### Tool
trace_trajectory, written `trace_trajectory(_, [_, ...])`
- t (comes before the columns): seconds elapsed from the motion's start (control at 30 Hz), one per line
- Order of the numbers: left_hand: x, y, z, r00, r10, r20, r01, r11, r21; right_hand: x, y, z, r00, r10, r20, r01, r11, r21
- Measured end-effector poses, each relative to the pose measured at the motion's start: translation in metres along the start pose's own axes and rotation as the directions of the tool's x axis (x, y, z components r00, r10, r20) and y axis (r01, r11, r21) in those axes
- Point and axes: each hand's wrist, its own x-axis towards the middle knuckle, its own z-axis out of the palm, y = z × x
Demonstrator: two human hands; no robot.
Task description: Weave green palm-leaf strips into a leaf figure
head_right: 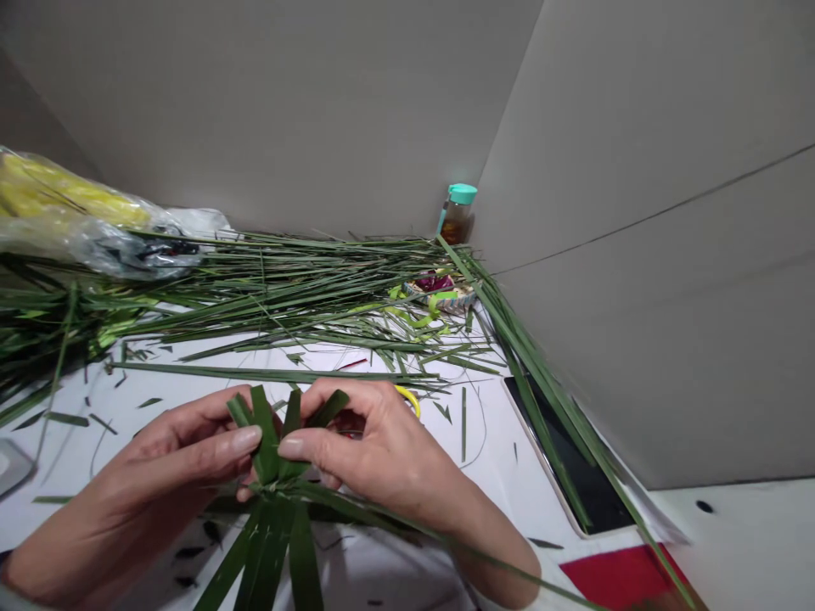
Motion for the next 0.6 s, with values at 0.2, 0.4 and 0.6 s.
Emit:
trace_trajectory(0.2, [0.0, 0.0, 0.002, 1.0, -0.009, 0.019, 0.01, 1.0, -0.029, 0.005, 0.004, 0.0, 0.998, 0.059, 0.007, -0.059, 0.997, 0.051])
trace_trajectory(0.4, [0.001, 0.003, -0.001, 0.995, -0.099, 0.03, 0.099, 0.995, 0.015, 0.002, 0.002, 0.003, 0.997, 0.047, 0.066, -0.053, 0.995, 0.09])
trace_trajectory(0.6, [0.004, -0.005, -0.005, 0.995, -0.092, 0.044, 0.095, 0.993, -0.07, -0.004, -0.006, 0.017, 0.994, 0.013, -0.109, -0.028, 0.989, -0.143])
